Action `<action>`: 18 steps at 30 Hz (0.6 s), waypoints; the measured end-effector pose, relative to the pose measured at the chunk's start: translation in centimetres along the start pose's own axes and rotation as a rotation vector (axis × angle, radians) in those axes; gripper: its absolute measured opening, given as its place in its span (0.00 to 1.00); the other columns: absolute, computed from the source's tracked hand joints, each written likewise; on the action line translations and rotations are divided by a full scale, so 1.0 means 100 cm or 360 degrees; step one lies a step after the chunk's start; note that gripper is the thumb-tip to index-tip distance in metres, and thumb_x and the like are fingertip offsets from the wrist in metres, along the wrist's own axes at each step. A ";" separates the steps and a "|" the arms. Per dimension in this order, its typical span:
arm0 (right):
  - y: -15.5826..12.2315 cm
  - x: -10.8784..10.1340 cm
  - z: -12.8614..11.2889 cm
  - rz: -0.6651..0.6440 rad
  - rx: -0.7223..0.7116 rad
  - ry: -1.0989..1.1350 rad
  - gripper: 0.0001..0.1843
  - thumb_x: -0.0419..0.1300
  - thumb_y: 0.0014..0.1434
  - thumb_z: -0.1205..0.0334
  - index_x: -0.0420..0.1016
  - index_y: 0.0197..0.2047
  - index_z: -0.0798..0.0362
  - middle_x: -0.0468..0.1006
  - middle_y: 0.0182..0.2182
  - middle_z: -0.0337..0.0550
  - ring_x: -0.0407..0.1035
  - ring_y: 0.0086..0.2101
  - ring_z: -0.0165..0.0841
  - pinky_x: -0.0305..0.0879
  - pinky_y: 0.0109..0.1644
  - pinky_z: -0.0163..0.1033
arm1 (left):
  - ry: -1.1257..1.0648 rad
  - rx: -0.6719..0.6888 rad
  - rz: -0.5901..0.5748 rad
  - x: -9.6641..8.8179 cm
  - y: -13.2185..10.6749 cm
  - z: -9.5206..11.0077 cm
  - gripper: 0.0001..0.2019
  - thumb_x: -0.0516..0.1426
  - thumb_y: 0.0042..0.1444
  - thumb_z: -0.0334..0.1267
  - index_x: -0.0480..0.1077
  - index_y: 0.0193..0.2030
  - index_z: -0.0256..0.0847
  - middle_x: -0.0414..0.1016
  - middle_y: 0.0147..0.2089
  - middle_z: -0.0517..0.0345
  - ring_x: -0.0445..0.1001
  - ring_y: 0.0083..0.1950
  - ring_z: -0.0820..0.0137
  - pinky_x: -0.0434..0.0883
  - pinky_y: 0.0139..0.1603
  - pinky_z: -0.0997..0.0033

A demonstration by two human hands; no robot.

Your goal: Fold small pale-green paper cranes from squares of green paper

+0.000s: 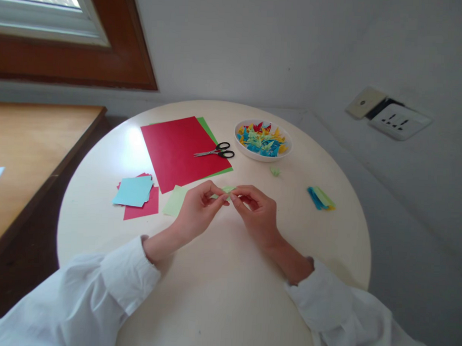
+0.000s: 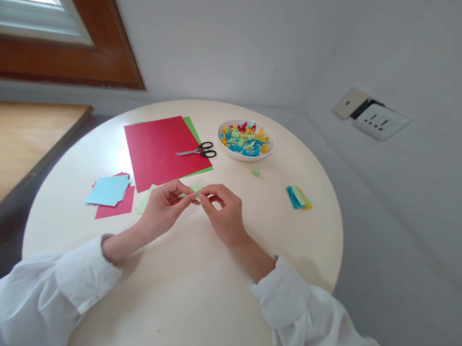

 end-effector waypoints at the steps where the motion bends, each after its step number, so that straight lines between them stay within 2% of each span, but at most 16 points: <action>1: 0.000 0.000 0.000 0.0004 -0.0002 0.0003 0.02 0.60 0.52 0.65 0.74 0.29 0.52 0.76 0.30 0.41 0.71 0.32 0.30 0.70 0.34 0.35 | 0.0010 -0.0008 0.0003 0.000 0.000 0.000 0.11 0.61 0.48 0.42 0.67 0.27 0.37 0.74 0.26 0.56 0.77 0.31 0.68 0.71 0.29 0.72; 12: -0.001 -0.001 0.000 0.0029 -0.0014 0.0006 0.02 0.60 0.51 0.65 0.74 0.29 0.51 0.77 0.31 0.41 0.71 0.32 0.30 0.70 0.34 0.36 | -0.0006 -0.0049 0.0032 -0.001 -0.002 0.001 0.10 0.62 0.46 0.41 0.68 0.27 0.37 0.75 0.26 0.57 0.77 0.31 0.68 0.72 0.31 0.71; 18: -0.001 -0.001 0.000 0.0034 0.0012 0.0031 0.02 0.60 0.50 0.64 0.74 0.29 0.52 0.77 0.32 0.42 0.71 0.32 0.31 0.70 0.34 0.37 | -0.0158 0.0039 0.0104 -0.001 -0.001 0.003 0.21 0.64 0.42 0.47 0.56 0.23 0.40 0.66 0.21 0.67 0.74 0.26 0.73 0.72 0.28 0.73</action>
Point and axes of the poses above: each hand's wrist, its own y-axis towards the middle knuckle, its own x-axis out of the palm, z = x × y, the point moved 5 cm from there along y, towards the middle knuckle
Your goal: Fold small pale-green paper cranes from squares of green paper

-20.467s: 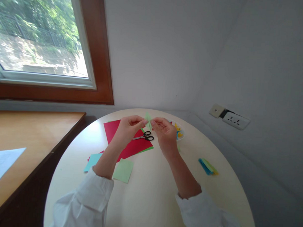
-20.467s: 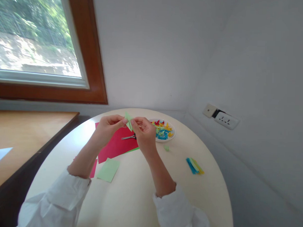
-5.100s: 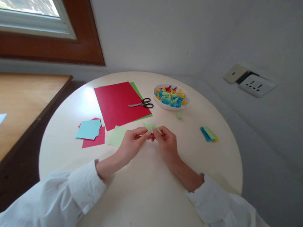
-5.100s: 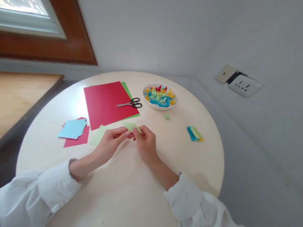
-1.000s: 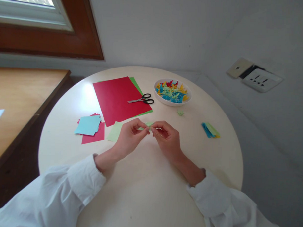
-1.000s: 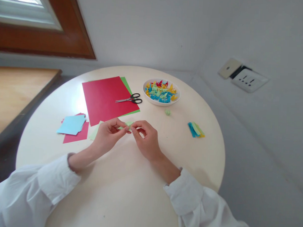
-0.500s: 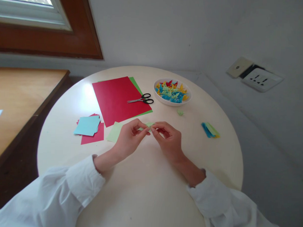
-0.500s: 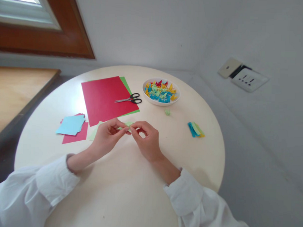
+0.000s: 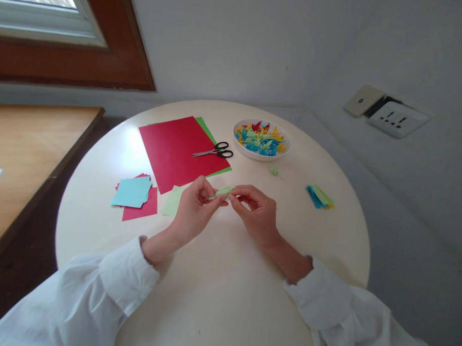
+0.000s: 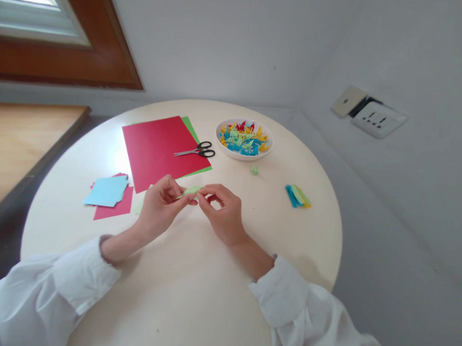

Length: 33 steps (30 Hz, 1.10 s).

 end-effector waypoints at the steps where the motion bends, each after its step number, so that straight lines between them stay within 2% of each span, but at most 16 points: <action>1: 0.000 0.000 0.000 -0.0001 0.0003 0.0004 0.02 0.60 0.50 0.64 0.74 0.29 0.52 0.77 0.32 0.42 0.71 0.32 0.31 0.70 0.34 0.37 | -0.0009 0.0019 0.0001 0.000 0.000 0.000 0.21 0.64 0.43 0.48 0.54 0.23 0.40 0.65 0.21 0.67 0.73 0.26 0.75 0.72 0.28 0.73; 6: 0.000 0.000 0.002 0.0032 0.0079 0.0042 0.02 0.62 0.49 0.64 0.72 0.28 0.52 0.76 0.29 0.40 0.70 0.30 0.30 0.68 0.34 0.36 | -0.0113 -0.0031 -0.0104 0.003 0.001 -0.002 0.19 0.63 0.45 0.46 0.55 0.28 0.42 0.69 0.21 0.68 0.75 0.26 0.74 0.71 0.30 0.74; 11: 0.001 -0.001 0.007 0.0056 0.0177 0.0117 0.08 0.63 0.47 0.63 0.69 0.31 0.51 0.73 0.27 0.36 0.67 0.27 0.27 0.67 0.32 0.34 | -0.0017 -0.0183 -0.0146 0.002 0.002 -0.006 0.17 0.62 0.46 0.45 0.63 0.37 0.40 0.72 0.21 0.65 0.76 0.28 0.70 0.69 0.29 0.73; 16: 0.003 -0.001 0.009 -0.0012 0.0162 0.0050 0.09 0.63 0.47 0.63 0.69 0.33 0.51 0.73 0.28 0.37 0.68 0.29 0.28 0.66 0.36 0.36 | 0.0045 -0.0254 -0.0170 0.001 0.005 -0.008 0.14 0.63 0.43 0.45 0.68 0.31 0.37 0.73 0.25 0.60 0.75 0.28 0.69 0.70 0.30 0.70; 20: 0.005 -0.001 0.009 -0.0072 0.0151 0.0023 0.09 0.63 0.48 0.63 0.70 0.34 0.51 0.75 0.29 0.38 0.69 0.30 0.30 0.67 0.37 0.37 | 0.0208 -0.0215 -0.0269 0.000 0.006 -0.012 0.09 0.60 0.48 0.42 0.70 0.28 0.38 0.73 0.26 0.59 0.73 0.29 0.70 0.68 0.29 0.72; 22: 0.005 -0.002 0.009 -0.0076 0.0166 0.0024 0.09 0.63 0.48 0.63 0.71 0.35 0.52 0.75 0.29 0.38 0.69 0.29 0.29 0.67 0.36 0.37 | 0.0325 -0.0208 -0.0321 0.000 0.006 -0.014 0.10 0.57 0.51 0.42 0.69 0.26 0.37 0.72 0.24 0.60 0.71 0.27 0.71 0.66 0.27 0.73; 26: 0.007 0.002 0.013 -0.0096 0.0267 0.0188 0.14 0.64 0.46 0.61 0.69 0.37 0.51 0.72 0.26 0.35 0.68 0.27 0.28 0.67 0.34 0.35 | 0.0421 -0.0135 -0.0319 0.000 0.007 -0.012 0.12 0.56 0.51 0.43 0.67 0.23 0.38 0.69 0.21 0.61 0.66 0.23 0.74 0.61 0.23 0.76; 29: 0.008 0.005 0.017 -0.0117 0.0346 0.0363 0.19 0.65 0.44 0.56 0.66 0.39 0.50 0.71 0.23 0.33 0.67 0.25 0.27 0.65 0.30 0.34 | 0.0355 -0.0181 -0.0311 0.002 0.006 -0.010 0.14 0.57 0.50 0.46 0.67 0.23 0.38 0.67 0.20 0.61 0.62 0.20 0.76 0.57 0.19 0.77; 31: 0.008 0.006 0.018 -0.0141 0.0391 0.0389 0.20 0.65 0.44 0.51 0.64 0.36 0.50 0.68 0.20 0.30 0.63 0.21 0.25 0.61 0.25 0.32 | 0.0312 -0.0228 -0.0334 0.004 0.004 -0.011 0.14 0.57 0.50 0.47 0.67 0.23 0.38 0.67 0.20 0.61 0.62 0.20 0.76 0.57 0.19 0.77; 33: 0.007 0.007 0.017 -0.0227 0.0415 0.0284 0.19 0.62 0.46 0.46 0.62 0.27 0.51 0.61 0.15 0.28 0.54 0.17 0.23 0.51 0.19 0.30 | 0.0283 -0.0250 -0.0375 0.006 0.002 -0.012 0.15 0.57 0.51 0.48 0.67 0.23 0.38 0.68 0.20 0.60 0.64 0.21 0.75 0.59 0.20 0.76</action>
Point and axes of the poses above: each hand's wrist, its own y-axis towards the middle knuckle, its own x-axis out of the palm, z = x × y, the point moved 5 cm from there along y, towards the middle knuckle
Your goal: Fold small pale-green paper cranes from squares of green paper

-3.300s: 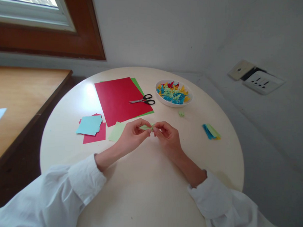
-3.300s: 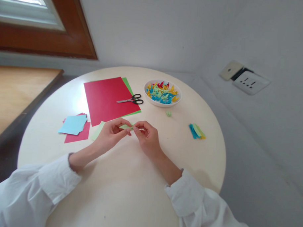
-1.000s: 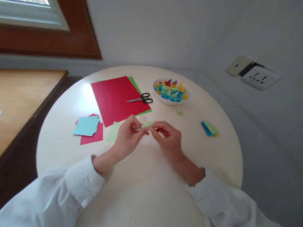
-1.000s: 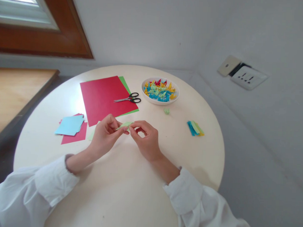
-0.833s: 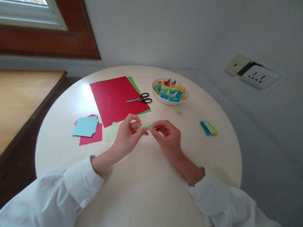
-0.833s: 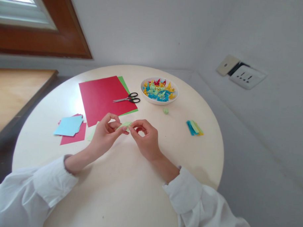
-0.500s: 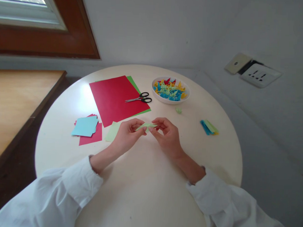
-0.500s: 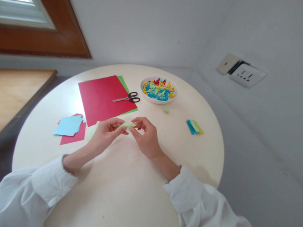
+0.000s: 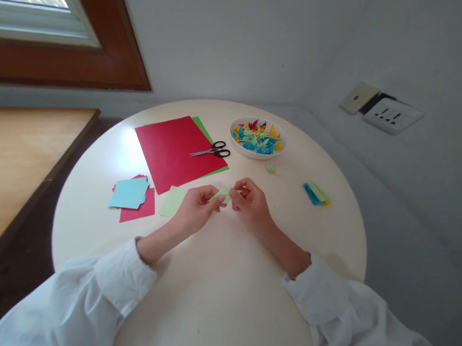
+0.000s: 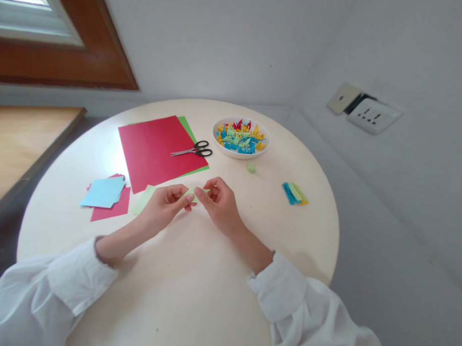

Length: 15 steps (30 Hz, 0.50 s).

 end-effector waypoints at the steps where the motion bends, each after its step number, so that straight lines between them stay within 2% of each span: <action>1: -0.001 0.001 -0.001 -0.0048 0.0005 -0.0087 0.20 0.60 0.48 0.44 0.60 0.23 0.51 0.57 0.14 0.27 0.51 0.16 0.22 0.47 0.18 0.30 | -0.0017 0.0001 -0.0027 0.001 -0.001 -0.001 0.15 0.57 0.51 0.48 0.67 0.23 0.38 0.68 0.21 0.60 0.65 0.22 0.74 0.60 0.22 0.76; 4: -0.003 0.004 -0.005 -0.0148 -0.0045 -0.0289 0.26 0.56 0.51 0.42 0.54 0.16 0.52 0.54 0.13 0.29 0.48 0.16 0.22 0.44 0.18 0.32 | -0.0084 -0.0007 -0.0114 0.005 -0.002 -0.004 0.14 0.57 0.52 0.47 0.68 0.25 0.37 0.70 0.23 0.59 0.68 0.26 0.74 0.63 0.26 0.75; 9: -0.004 0.007 -0.006 -0.0223 -0.0101 -0.0219 0.26 0.53 0.55 0.44 0.58 0.16 0.53 0.57 0.14 0.31 0.51 0.17 0.23 0.47 0.20 0.33 | -0.0309 -0.0128 -0.0231 0.010 -0.003 -0.005 0.13 0.59 0.51 0.45 0.69 0.25 0.36 0.71 0.24 0.59 0.70 0.27 0.74 0.67 0.31 0.73; 15: -0.005 0.012 0.007 -0.0322 0.0183 0.0152 0.23 0.56 0.53 0.46 0.62 0.17 0.53 0.61 0.12 0.32 0.52 0.14 0.23 0.46 0.19 0.33 | -0.0487 -0.0182 -0.0472 0.017 -0.004 -0.003 0.15 0.57 0.53 0.45 0.69 0.24 0.35 0.71 0.25 0.58 0.67 0.26 0.76 0.66 0.29 0.74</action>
Point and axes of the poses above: each hand's wrist, its own y-axis towards the middle knuckle, its own x-axis out of the palm, z = x × y, the point moved 5 cm from there along y, towards the middle knuckle
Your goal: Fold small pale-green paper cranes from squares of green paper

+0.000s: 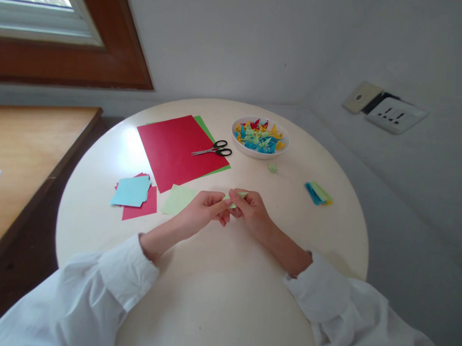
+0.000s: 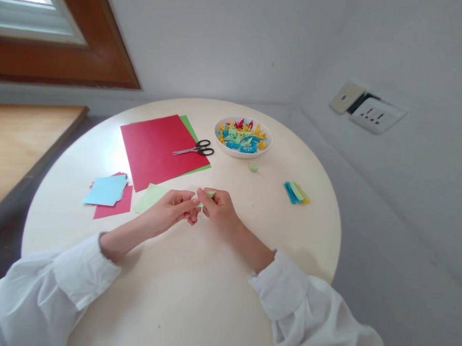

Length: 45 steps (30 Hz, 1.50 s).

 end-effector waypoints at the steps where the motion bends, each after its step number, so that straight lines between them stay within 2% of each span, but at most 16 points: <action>1: 0.000 0.001 0.002 -0.0014 0.0047 0.0080 0.22 0.56 0.53 0.46 0.62 0.17 0.53 0.63 0.11 0.33 0.52 0.14 0.23 0.45 0.18 0.33 | 0.0006 0.0028 -0.0009 0.000 0.000 0.000 0.15 0.57 0.53 0.46 0.68 0.24 0.35 0.70 0.25 0.59 0.67 0.26 0.76 0.65 0.29 0.75; 5: -0.001 0.006 0.003 0.0004 0.0149 0.0354 0.22 0.59 0.49 0.46 0.61 0.16 0.53 0.65 0.11 0.34 0.54 0.12 0.23 0.47 0.18 0.32 | 0.0042 0.0143 0.0008 0.000 -0.001 0.002 0.16 0.57 0.54 0.47 0.68 0.24 0.35 0.69 0.24 0.59 0.65 0.26 0.77 0.63 0.29 0.75; 10: -0.002 0.008 0.000 -0.0002 0.0186 0.0488 0.22 0.61 0.48 0.47 0.62 0.15 0.54 0.66 0.10 0.34 0.59 0.13 0.24 0.54 0.19 0.32 | 0.0166 0.0189 -0.0001 0.000 -0.002 0.003 0.16 0.55 0.56 0.46 0.68 0.25 0.35 0.70 0.26 0.58 0.66 0.27 0.76 0.64 0.30 0.75; 13: -0.002 0.006 -0.002 0.0004 0.0169 0.0541 0.23 0.61 0.48 0.48 0.63 0.14 0.54 0.64 0.09 0.33 0.61 0.13 0.25 0.58 0.19 0.32 | 0.0130 0.0216 -0.0072 0.001 -0.002 0.005 0.13 0.54 0.57 0.43 0.70 0.28 0.35 0.70 0.28 0.57 0.68 0.29 0.75 0.66 0.32 0.75; 16: -0.001 0.003 -0.001 -0.0004 0.0164 0.0576 0.22 0.62 0.49 0.48 0.62 0.14 0.54 0.61 0.08 0.31 0.60 0.12 0.26 0.60 0.16 0.33 | -0.0058 0.0174 -0.0199 0.004 -0.003 0.005 0.08 0.58 0.54 0.39 0.72 0.32 0.35 0.71 0.32 0.55 0.69 0.32 0.74 0.68 0.35 0.73; 19: -0.001 0.004 0.000 -0.0049 0.0162 0.0572 0.21 0.61 0.49 0.49 0.62 0.15 0.53 0.60 0.08 0.30 0.60 0.11 0.26 0.61 0.15 0.33 | -0.0333 0.0062 -0.0252 0.005 -0.003 0.003 0.07 0.61 0.50 0.36 0.73 0.33 0.35 0.73 0.35 0.52 0.71 0.34 0.70 0.69 0.37 0.70; 22: -0.002 0.005 -0.001 -0.0098 0.0097 0.0451 0.19 0.59 0.51 0.50 0.66 0.18 0.54 0.64 0.10 0.32 0.60 0.12 0.25 0.61 0.16 0.32 | -0.0514 -0.0013 -0.0208 0.004 -0.003 0.001 0.11 0.58 0.53 0.42 0.73 0.34 0.34 0.74 0.32 0.50 0.71 0.33 0.69 0.68 0.34 0.69; 26: -0.003 0.007 -0.005 -0.0118 0.0030 0.0291 0.19 0.57 0.53 0.50 0.67 0.18 0.55 0.68 0.12 0.34 0.60 0.13 0.24 0.60 0.18 0.32 | -0.0233 0.0005 -0.0171 0.002 -0.002 -0.002 0.13 0.57 0.54 0.45 0.72 0.30 0.34 0.73 0.29 0.54 0.68 0.27 0.76 0.66 0.31 0.74; 31: -0.004 0.007 -0.004 -0.0091 0.0100 0.0314 0.20 0.58 0.52 0.51 0.65 0.17 0.54 0.65 0.12 0.34 0.61 0.15 0.25 0.60 0.20 0.33 | -0.0020 0.0059 -0.0196 0.001 -0.002 -0.002 0.14 0.56 0.55 0.46 0.71 0.29 0.35 0.73 0.31 0.55 0.67 0.28 0.77 0.65 0.31 0.75; 35: -0.005 0.007 -0.002 -0.0102 0.0176 0.0431 0.19 0.60 0.50 0.51 0.64 0.17 0.54 0.64 0.11 0.33 0.63 0.15 0.27 0.62 0.20 0.33 | -0.0030 0.0075 -0.0230 0.001 -0.002 -0.001 0.14 0.56 0.56 0.46 0.71 0.30 0.35 0.71 0.30 0.56 0.67 0.29 0.77 0.65 0.32 0.75; 40: -0.005 0.006 -0.001 -0.0112 0.0252 0.0548 0.19 0.61 0.49 0.50 0.66 0.17 0.54 0.65 0.10 0.33 0.62 0.13 0.26 0.65 0.19 0.34 | -0.0114 0.0059 -0.0314 0.002 -0.003 0.000 0.13 0.56 0.56 0.45 0.72 0.31 0.35 0.71 0.31 0.55 0.68 0.31 0.75 0.67 0.35 0.72; 45: -0.005 0.005 -0.004 -0.0115 0.0187 0.0453 0.19 0.60 0.50 0.51 0.66 0.16 0.54 0.62 0.09 0.31 0.59 0.12 0.25 0.62 0.17 0.33 | -0.0420 -0.0014 -0.0330 0.004 -0.005 0.001 0.10 0.59 0.52 0.41 0.74 0.34 0.35 0.73 0.34 0.51 0.72 0.35 0.68 0.69 0.39 0.68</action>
Point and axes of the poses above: each hand's wrist, its own y-axis towards the middle knuckle, its own x-axis out of the palm, z = x × y, the point moved 5 cm from there along y, towards the middle knuckle
